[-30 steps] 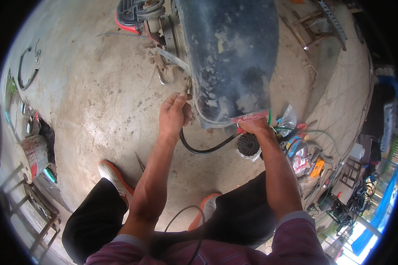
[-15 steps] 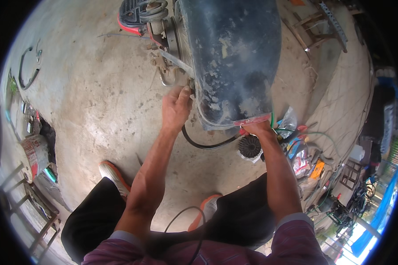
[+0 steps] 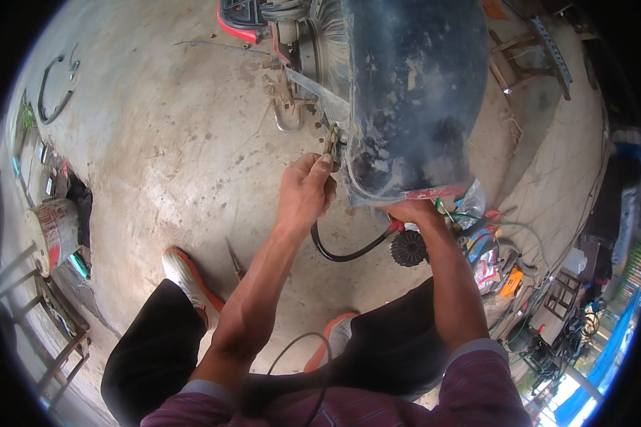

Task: The person connects a green air hose to a red tire inflator and attaches it to the valve stem of a motorcycle tire. They repeatedly pump the inflator to add air, then disconnects the hose and checks the tire.

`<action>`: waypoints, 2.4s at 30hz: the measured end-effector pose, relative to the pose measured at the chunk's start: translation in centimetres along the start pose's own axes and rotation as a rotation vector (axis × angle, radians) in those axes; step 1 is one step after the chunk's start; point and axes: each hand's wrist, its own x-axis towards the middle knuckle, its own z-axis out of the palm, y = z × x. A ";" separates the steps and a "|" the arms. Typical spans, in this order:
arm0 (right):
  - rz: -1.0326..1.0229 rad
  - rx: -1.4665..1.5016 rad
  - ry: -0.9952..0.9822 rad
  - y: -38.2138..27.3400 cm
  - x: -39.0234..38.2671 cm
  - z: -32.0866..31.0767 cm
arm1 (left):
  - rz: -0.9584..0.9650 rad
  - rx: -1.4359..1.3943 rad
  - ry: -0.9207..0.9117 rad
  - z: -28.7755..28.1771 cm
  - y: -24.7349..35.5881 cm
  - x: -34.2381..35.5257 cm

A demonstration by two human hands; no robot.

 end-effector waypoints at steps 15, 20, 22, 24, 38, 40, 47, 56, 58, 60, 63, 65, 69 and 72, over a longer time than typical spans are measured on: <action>0.041 0.187 0.092 -0.5 -2.0 1.3 | 0.065 -0.063 0.040 0.0 -0.3 -0.3; -0.142 0.074 0.284 1.8 -1.4 3.5 | 0.029 -0.010 0.058 0.2 0.0 0.0; -0.003 0.206 0.159 0.3 -2.0 2.5 | 0.076 0.031 0.084 -0.2 -0.3 0.4; 0.076 0.243 0.100 0.0 -2.1 2.1 | 0.184 0.076 0.106 -0.5 -0.6 1.0; 0.048 0.132 0.051 -1.6 -1.8 1.8 | 0.080 -0.071 -0.100 -0.6 0.4 2.6; 0.016 0.126 0.077 -1.4 -1.7 2.0 | 0.081 -0.064 -0.090 -0.4 0.7 2.3; 0.074 0.205 -0.018 -2.3 -1.7 1.5 | 0.158 -0.035 -0.037 0.1 0.1 2.1; 0.056 0.154 -0.047 -0.9 -1.1 2.0 | 0.048 -0.056 -0.063 -0.5 1.2 1.9; 0.055 0.157 -0.068 -1.0 -1.0 1.9 | 0.012 -0.172 -0.068 -0.4 1.1 1.8; 0.055 0.140 -0.089 -1.1 -0.8 1.9 | 0.145 -0.024 0.006 0.5 0.9 1.1; 0.093 0.149 -0.122 -1.3 -0.8 1.6 | 0.523 0.364 0.167 1.1 -0.3 1.7; 0.180 0.228 -0.154 -1.7 -1.2 1.2 | 0.298 0.165 0.083 1.0 0.4 1.0; 0.152 0.277 -0.130 -1.3 -1.2 1.5 | -0.077 -0.570 -0.269 -1.3 0.3 1.4; 0.041 0.196 -0.082 -1.1 -1.1 1.5 | -0.042 -0.322 -0.221 -1.7 0.9 1.4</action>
